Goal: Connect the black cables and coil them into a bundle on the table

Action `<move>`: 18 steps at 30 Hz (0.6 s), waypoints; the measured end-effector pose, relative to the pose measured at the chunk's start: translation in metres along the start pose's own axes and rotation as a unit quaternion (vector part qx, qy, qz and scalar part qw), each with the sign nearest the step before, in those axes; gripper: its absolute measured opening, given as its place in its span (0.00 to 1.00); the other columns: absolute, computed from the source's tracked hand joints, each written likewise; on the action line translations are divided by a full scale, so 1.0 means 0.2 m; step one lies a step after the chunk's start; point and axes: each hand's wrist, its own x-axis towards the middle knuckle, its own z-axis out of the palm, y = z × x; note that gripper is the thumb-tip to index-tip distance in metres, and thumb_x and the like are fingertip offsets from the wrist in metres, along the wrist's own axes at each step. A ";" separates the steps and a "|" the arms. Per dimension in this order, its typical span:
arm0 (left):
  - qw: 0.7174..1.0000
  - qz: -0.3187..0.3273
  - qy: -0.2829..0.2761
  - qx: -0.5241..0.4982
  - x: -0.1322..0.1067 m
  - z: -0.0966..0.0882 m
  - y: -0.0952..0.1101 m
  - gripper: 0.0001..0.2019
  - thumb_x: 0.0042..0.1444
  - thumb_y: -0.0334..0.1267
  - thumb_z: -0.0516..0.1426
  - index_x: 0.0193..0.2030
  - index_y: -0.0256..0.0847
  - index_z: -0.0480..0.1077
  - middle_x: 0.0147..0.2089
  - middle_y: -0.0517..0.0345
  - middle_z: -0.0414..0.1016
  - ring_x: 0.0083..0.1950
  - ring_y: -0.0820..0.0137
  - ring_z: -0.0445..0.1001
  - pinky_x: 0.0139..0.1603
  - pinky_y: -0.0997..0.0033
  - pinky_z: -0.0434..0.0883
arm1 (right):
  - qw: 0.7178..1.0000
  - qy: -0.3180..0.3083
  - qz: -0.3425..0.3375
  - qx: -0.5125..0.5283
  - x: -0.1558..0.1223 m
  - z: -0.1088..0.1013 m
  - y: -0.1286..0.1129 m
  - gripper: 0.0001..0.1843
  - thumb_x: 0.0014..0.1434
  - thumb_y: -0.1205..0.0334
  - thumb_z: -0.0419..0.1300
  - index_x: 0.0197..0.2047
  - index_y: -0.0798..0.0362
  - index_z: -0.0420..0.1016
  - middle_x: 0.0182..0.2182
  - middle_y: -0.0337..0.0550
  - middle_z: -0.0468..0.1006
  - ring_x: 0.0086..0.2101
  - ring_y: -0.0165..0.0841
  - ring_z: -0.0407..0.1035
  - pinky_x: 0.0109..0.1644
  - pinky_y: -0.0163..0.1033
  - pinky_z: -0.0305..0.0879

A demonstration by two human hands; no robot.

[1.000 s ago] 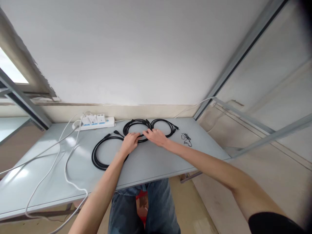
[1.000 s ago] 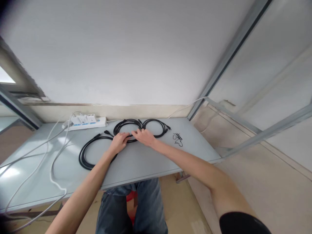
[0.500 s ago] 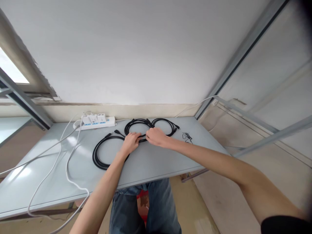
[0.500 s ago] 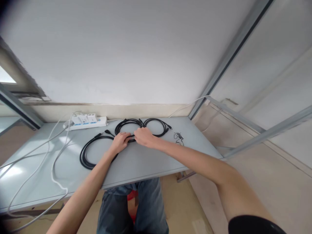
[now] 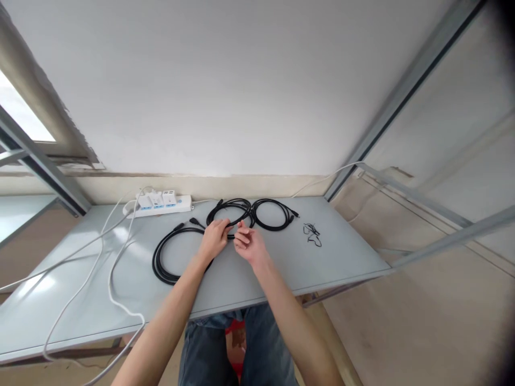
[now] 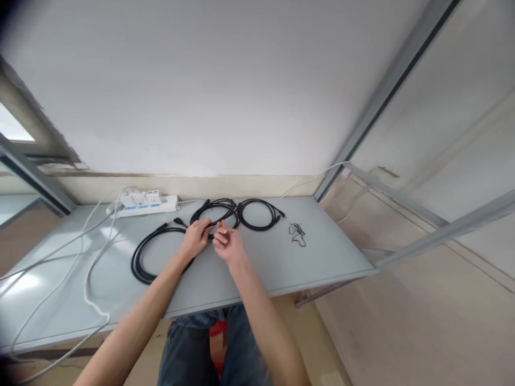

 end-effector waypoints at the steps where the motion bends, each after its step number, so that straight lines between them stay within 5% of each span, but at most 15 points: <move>1: 1.000 0.002 0.011 -0.011 0.00 0.00 0.00 0.11 0.70 0.37 0.49 0.36 0.43 0.67 0.33 0.55 0.71 0.38 0.63 0.70 0.43 0.65 0.64 | 1.000 0.000 -0.004 -0.004 -0.01 -0.01 0.03 0.05 0.63 0.68 0.60 0.34 0.55 0.72 0.16 0.27 0.58 0.15 0.21 0.45 0.17 0.28 0.41; 5: 0.990 -0.028 0.101 -0.095 0.01 -0.04 0.01 0.11 0.68 0.36 0.51 0.32 0.43 0.66 0.31 0.57 0.67 0.36 0.64 0.67 0.41 0.65 0.63 | 0.987 0.050 -0.072 -0.133 -0.11 -0.12 0.04 0.16 0.54 0.57 0.72 0.43 0.55 0.77 0.26 0.34 0.72 0.20 0.22 0.61 0.19 0.28 0.47; 8: 0.957 -0.077 0.176 -0.219 0.04 -0.10 0.04 0.11 0.68 0.41 0.55 0.33 0.42 0.67 0.29 0.61 0.64 0.32 0.69 0.62 0.36 0.68 0.60 | 0.956 0.104 -0.159 -0.225 -0.24 -0.25 0.01 0.23 0.49 0.55 0.75 0.46 0.52 0.77 0.32 0.36 0.73 0.28 0.28 0.68 0.22 0.30 0.57; 10: 0.908 -0.103 0.216 -0.343 0.07 -0.15 0.09 0.16 0.67 0.47 0.58 0.30 0.43 0.64 0.27 0.64 0.59 0.29 0.71 0.58 0.32 0.69 0.58 | 0.936 0.126 -0.193 -0.267 -0.33 -0.31 -0.02 0.25 0.50 0.54 0.74 0.50 0.50 0.76 0.36 0.38 0.73 0.32 0.31 0.70 0.25 0.32 0.63; 14: 0.754 -0.105 0.227 -0.608 0.10 -0.22 0.27 0.24 0.65 0.50 0.60 0.26 0.43 0.52 0.25 0.66 0.48 0.27 0.73 0.52 0.29 0.69 0.58 | 0.921 0.122 -0.210 -0.305 -0.44 -0.35 -0.04 0.35 0.56 0.45 0.72 0.63 0.46 0.70 0.48 0.45 0.77 0.46 0.38 0.75 0.39 0.40 0.75; 18: 0.677 -0.161 0.179 -0.696 0.02 -0.17 0.45 0.21 0.68 0.44 0.54 0.26 0.43 0.50 0.26 0.66 0.41 0.26 0.73 0.47 0.27 0.69 0.56 | 0.934 0.029 -0.210 -0.289 -0.49 -0.32 -0.06 0.43 0.59 0.36 0.67 0.70 0.45 0.63 0.58 0.51 0.77 0.58 0.41 0.72 0.58 0.47 0.73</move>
